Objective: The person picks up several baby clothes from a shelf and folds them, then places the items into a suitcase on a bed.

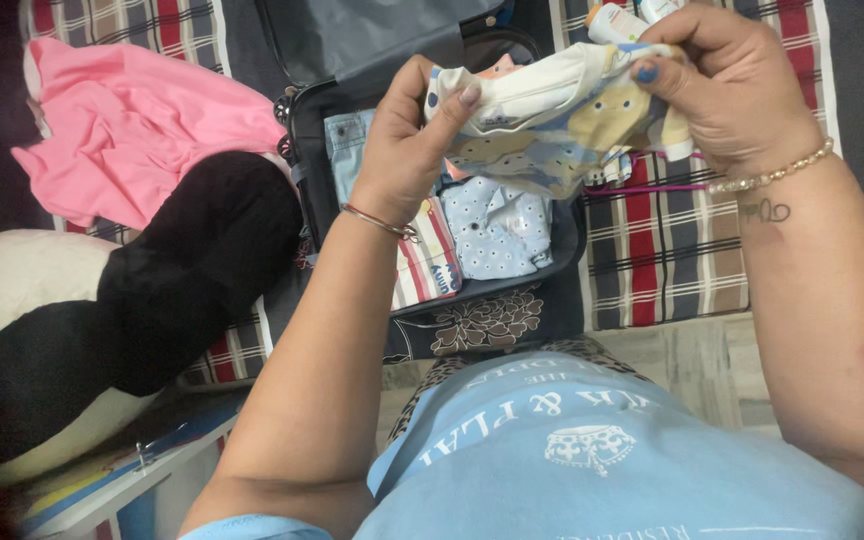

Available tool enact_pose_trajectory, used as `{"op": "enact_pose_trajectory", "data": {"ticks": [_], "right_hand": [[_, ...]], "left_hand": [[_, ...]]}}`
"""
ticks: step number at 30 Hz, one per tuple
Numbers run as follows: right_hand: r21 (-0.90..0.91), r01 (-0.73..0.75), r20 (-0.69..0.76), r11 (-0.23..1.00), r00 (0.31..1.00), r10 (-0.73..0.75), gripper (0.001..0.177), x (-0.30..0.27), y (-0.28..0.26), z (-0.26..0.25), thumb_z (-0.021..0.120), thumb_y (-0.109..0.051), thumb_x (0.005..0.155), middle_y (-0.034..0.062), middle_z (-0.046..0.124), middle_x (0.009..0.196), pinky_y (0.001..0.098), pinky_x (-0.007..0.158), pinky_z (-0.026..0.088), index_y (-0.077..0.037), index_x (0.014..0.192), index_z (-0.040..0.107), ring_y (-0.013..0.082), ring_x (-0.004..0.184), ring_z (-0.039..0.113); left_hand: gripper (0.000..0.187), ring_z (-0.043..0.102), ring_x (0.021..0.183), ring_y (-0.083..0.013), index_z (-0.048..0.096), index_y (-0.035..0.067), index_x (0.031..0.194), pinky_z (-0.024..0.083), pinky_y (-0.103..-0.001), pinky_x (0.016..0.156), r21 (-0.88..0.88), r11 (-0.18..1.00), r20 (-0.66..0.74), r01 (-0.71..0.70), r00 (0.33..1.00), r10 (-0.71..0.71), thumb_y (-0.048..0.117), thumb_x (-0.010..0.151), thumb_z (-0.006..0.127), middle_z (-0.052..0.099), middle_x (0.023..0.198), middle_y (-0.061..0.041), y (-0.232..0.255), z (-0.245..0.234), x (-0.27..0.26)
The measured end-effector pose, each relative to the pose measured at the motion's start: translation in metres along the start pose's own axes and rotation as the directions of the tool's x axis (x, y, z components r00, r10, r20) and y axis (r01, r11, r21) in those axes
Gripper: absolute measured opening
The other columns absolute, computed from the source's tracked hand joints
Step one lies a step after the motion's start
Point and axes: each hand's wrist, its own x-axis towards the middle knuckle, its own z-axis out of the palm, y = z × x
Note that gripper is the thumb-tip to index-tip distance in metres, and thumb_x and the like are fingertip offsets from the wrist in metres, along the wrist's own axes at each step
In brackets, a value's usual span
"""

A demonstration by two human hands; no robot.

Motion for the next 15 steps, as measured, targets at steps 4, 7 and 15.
{"op": "enact_pose_trajectory", "data": {"ticks": [4,7,15], "right_hand": [[0.0,0.052,-0.076,0.999,0.996,-0.052,0.01,-0.003,-0.006,0.013,0.073,-0.007,0.113,0.0031,0.073,0.113,0.022,0.095,0.057,-0.002,0.121,0.068,0.0079,0.103,0.069],[0.069,0.078,-0.122,0.995,0.99,-0.069,0.016,0.0,-0.019,0.034,0.076,-0.01,0.108,0.0015,0.073,0.118,0.022,0.097,0.058,-0.007,0.122,0.069,0.0075,0.105,0.07],[0.003,0.095,-0.202,0.995,0.975,-0.093,0.02,0.005,-0.017,0.057,0.08,-0.013,0.106,-0.0002,0.072,0.118,0.0204,0.095,0.055,-0.007,0.122,0.069,0.0074,0.107,0.067]], "left_hand": [[0.035,0.063,0.093,-0.0045,0.053,0.014,0.105,0.056,-0.024,0.079,-0.092,0.996,0.177,0.022,0.984,-0.006,0.005,0.089,0.083,0.066,0.1,0.004,0.016,-0.019,0.002],[0.045,0.064,0.1,-0.0036,0.058,0.008,0.116,0.057,-0.022,0.089,0.14,0.99,0.244,-0.001,0.969,-0.034,0.002,0.083,0.089,0.069,0.107,0.004,0.042,-0.033,0.003],[0.029,0.064,0.073,-0.0121,0.075,0.003,0.09,0.052,-0.028,0.067,0.824,0.557,0.11,-0.101,0.994,0.018,0.016,0.075,0.096,0.069,0.083,-0.004,0.081,-0.073,0.007]]}}
